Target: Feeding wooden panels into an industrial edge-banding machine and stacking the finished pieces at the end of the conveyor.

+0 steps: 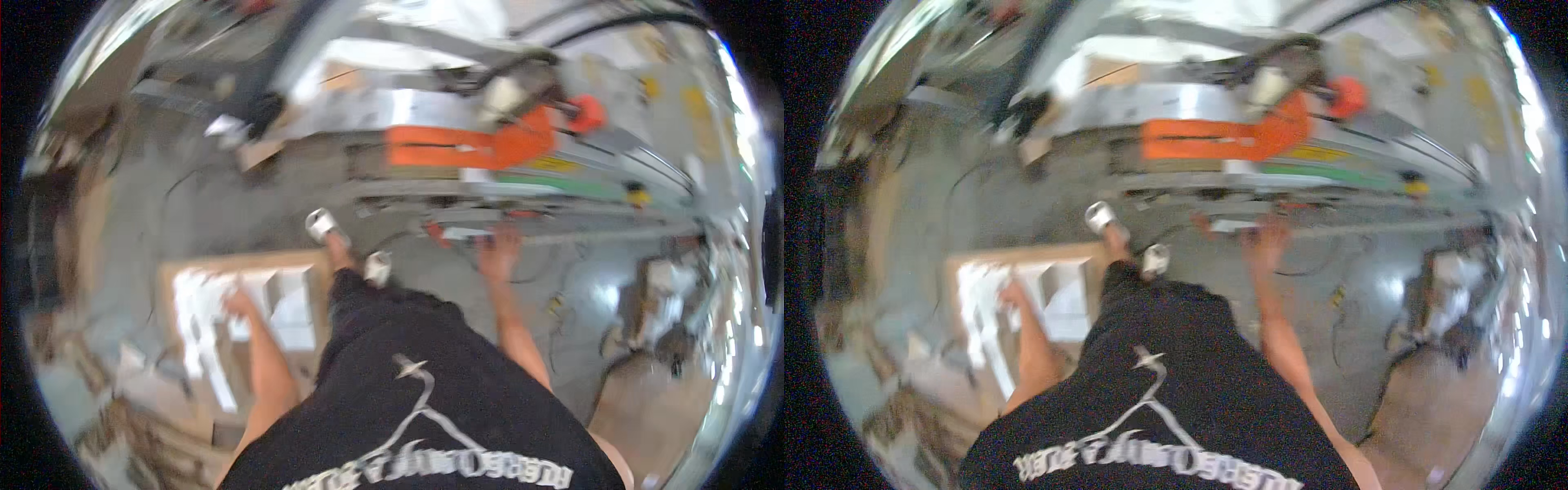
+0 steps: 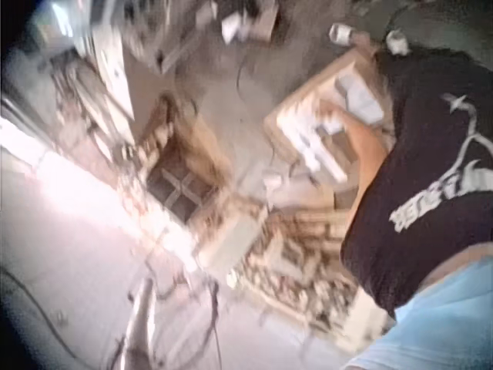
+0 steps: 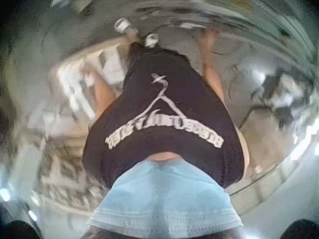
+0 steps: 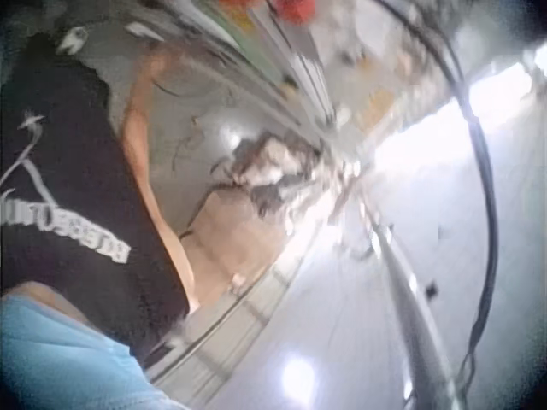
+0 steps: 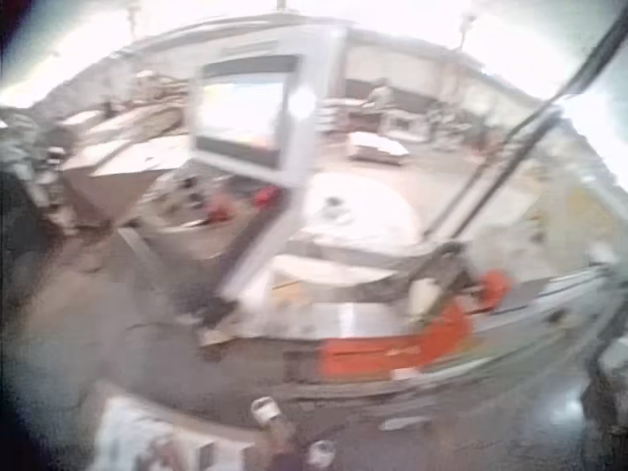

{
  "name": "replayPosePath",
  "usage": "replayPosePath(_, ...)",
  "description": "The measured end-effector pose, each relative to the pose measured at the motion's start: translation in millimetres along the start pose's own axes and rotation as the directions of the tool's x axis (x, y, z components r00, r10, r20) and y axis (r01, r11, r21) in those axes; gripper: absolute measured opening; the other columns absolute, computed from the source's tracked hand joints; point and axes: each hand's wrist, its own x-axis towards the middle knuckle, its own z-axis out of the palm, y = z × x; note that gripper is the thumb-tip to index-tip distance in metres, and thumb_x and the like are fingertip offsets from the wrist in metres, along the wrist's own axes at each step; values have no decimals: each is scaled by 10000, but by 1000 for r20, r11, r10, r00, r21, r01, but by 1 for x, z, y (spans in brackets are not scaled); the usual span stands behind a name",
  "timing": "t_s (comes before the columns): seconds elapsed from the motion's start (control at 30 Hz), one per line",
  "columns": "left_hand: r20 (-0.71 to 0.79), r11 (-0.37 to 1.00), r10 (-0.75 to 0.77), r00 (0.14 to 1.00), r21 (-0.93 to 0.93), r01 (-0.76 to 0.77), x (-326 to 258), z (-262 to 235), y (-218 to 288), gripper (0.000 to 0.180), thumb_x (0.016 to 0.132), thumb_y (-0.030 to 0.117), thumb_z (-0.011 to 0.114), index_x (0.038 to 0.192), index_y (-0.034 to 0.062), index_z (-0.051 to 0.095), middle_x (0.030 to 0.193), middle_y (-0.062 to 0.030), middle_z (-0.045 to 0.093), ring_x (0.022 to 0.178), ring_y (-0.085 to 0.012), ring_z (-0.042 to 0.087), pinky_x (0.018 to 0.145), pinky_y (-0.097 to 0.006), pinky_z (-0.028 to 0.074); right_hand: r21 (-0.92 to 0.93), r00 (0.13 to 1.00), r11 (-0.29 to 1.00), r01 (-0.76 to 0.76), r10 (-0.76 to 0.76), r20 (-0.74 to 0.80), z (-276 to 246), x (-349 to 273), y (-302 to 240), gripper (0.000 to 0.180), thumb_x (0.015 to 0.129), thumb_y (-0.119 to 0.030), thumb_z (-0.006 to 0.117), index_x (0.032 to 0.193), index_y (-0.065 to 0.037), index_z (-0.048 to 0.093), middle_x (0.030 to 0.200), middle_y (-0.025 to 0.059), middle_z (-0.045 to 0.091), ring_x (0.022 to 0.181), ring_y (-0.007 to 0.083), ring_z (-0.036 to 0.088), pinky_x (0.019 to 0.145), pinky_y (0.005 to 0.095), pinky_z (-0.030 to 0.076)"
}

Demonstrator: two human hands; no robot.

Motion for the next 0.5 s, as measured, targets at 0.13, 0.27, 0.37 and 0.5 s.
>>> replayPosePath(0.13, 536, 864, 405, 741, 40, -502, -139, -49, 100, 674, 868, 578, 538, 1204, -6, 545, 1095, -180, 589, 936, -352, 565, 833, -458, 487, 66, 999, 998, -19, 23, -48, 9, -7, -13, 427, 724, -283, 734, 1054, -38, 620, 1191, 227, 561, 1178, 408, 471, 1066, 559, 289)
replayPosePath(0.27, 542, 667, 730, 416, -433, -607, -308, -109, 248, 649, 864, 548, 559, 1213, 1, 542, 1136, -183, 566, 980, -359, 544, 864, -472, 466, -133, 935, 978, -159, 192, 299, -25, 14, -35, 456, 831, -333, 598, 1211, -81, 584, 1369, 192, 456, 1353, 412, 289, 1140, 565, 140)
replayPosePath(0.37, 419, 518, 853, 311, -608, -602, -305, -146, 317, 631, 862, 526, 574, 1220, 7, 540, 1167, -185, 549, 1012, -364, 528, 887, -483, 450, -15, 950, 979, -202, 199, 241, -33, 10, -23, 428, 843, -312, 590, 1204, -82, 591, 1384, 166, 444, 1381, 400, 240, 1146, 568, 125)
replayPosePath(0.5, 312, 406, 914, 260, -709, -577, -267, -162, 328, 611, 858, 496, 595, 1229, 14, 537, 1207, -188, 526, 1056, -371, 508, 918, -497, 428, 39, 943, 970, -240, 224, 245, -44, 5, -25, 383, 843, -296, 602, 1158, -79, 615, 1366, 146, 459, 1396, 380, 221, 1150, 569, 117)
